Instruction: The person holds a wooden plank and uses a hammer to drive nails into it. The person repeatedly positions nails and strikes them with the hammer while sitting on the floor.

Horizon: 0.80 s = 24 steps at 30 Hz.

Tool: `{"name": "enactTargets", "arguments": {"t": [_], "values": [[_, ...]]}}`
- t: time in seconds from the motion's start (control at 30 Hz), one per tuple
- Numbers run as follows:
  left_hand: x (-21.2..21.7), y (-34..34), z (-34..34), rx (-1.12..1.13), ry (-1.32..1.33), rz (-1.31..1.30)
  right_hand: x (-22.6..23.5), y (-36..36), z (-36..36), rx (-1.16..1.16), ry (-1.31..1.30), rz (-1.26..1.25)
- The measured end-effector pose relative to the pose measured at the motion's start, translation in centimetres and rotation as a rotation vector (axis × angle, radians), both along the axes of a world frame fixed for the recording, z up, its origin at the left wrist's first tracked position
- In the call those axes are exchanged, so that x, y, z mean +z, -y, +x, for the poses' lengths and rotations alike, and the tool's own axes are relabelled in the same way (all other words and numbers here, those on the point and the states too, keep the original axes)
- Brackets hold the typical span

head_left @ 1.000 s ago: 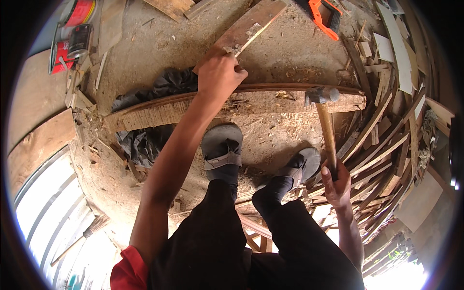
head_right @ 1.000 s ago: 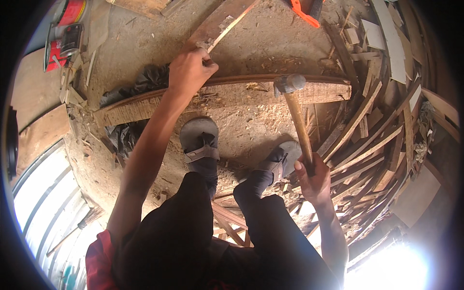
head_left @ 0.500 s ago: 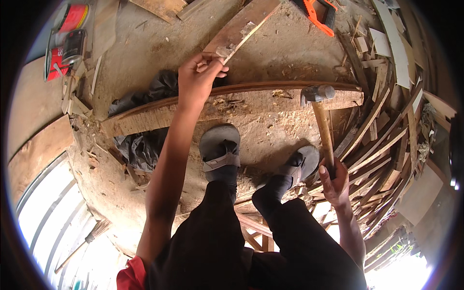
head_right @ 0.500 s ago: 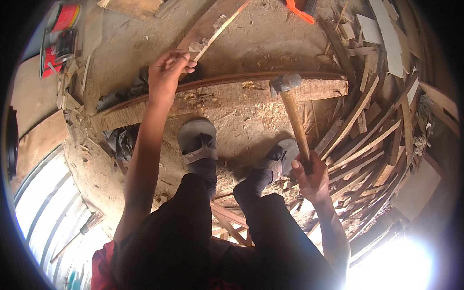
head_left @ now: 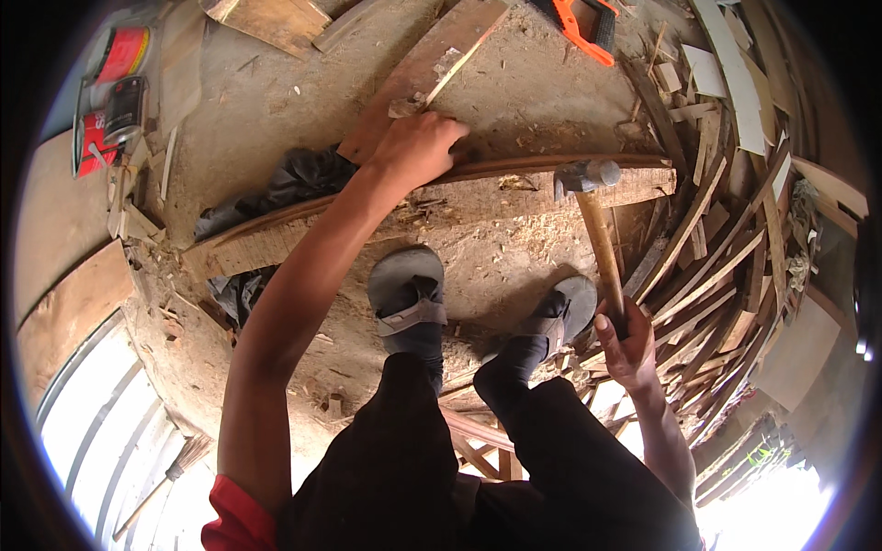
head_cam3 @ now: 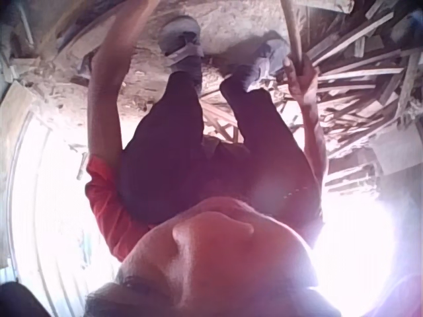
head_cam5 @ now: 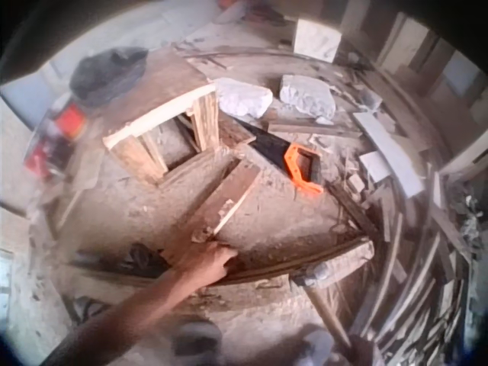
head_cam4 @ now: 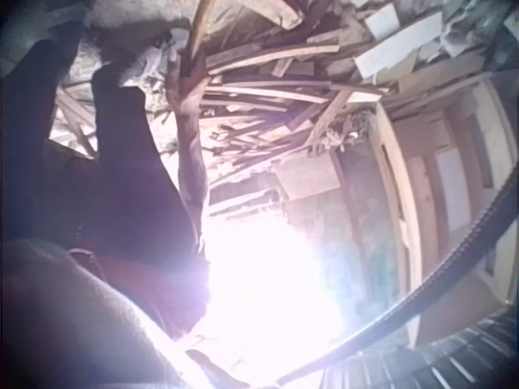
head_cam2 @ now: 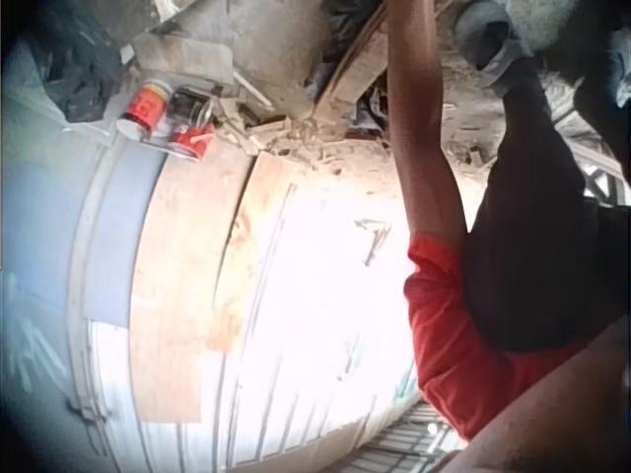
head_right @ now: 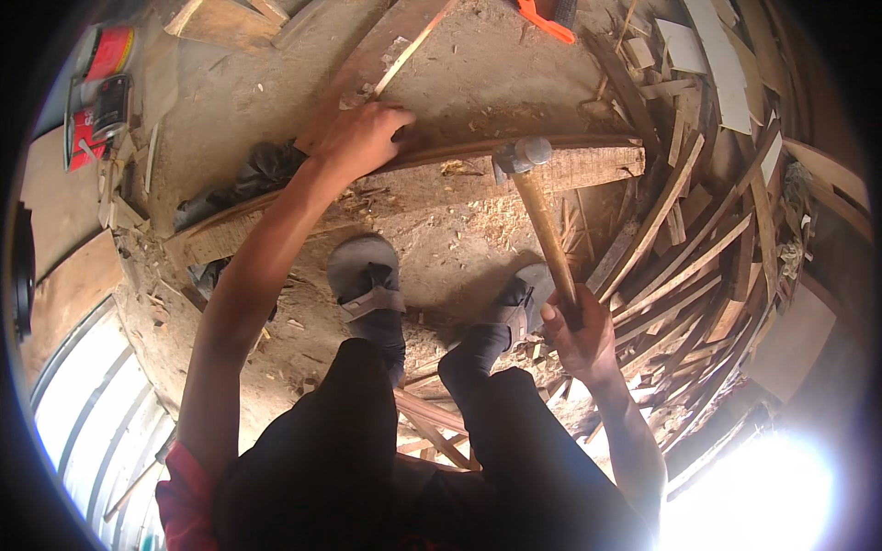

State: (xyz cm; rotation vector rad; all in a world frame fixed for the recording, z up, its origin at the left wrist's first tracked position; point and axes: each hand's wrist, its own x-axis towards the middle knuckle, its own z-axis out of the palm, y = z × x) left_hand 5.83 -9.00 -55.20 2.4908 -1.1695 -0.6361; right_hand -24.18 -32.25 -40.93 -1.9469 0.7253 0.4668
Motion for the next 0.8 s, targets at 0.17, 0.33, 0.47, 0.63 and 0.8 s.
{"name": "enactTargets", "arguments": {"t": [0.17,0.33,0.47,0.63,0.8], "values": [[0.0,-0.1,0.0,0.004,-0.001,-0.056,0.0,0.2,-0.1,0.020,-0.014,-0.006],[0.0,0.3,0.4,-0.034,0.011,0.029,-0.1,0.2,-0.4,0.024,-0.014,-0.004],[0.0,0.3,0.5,-0.112,0.064,0.061,-0.5,0.4,-1.0,0.017,-0.029,-0.016],[-3.0,-0.2,1.1,-0.113,0.112,-0.032,-0.6,0.2,-0.4,0.030,-0.005,0.004],[0.7,0.6,-0.2,-0.033,0.179,-0.079,-0.6,-2.4,2.0,-0.084,-0.014,0.059]]}}
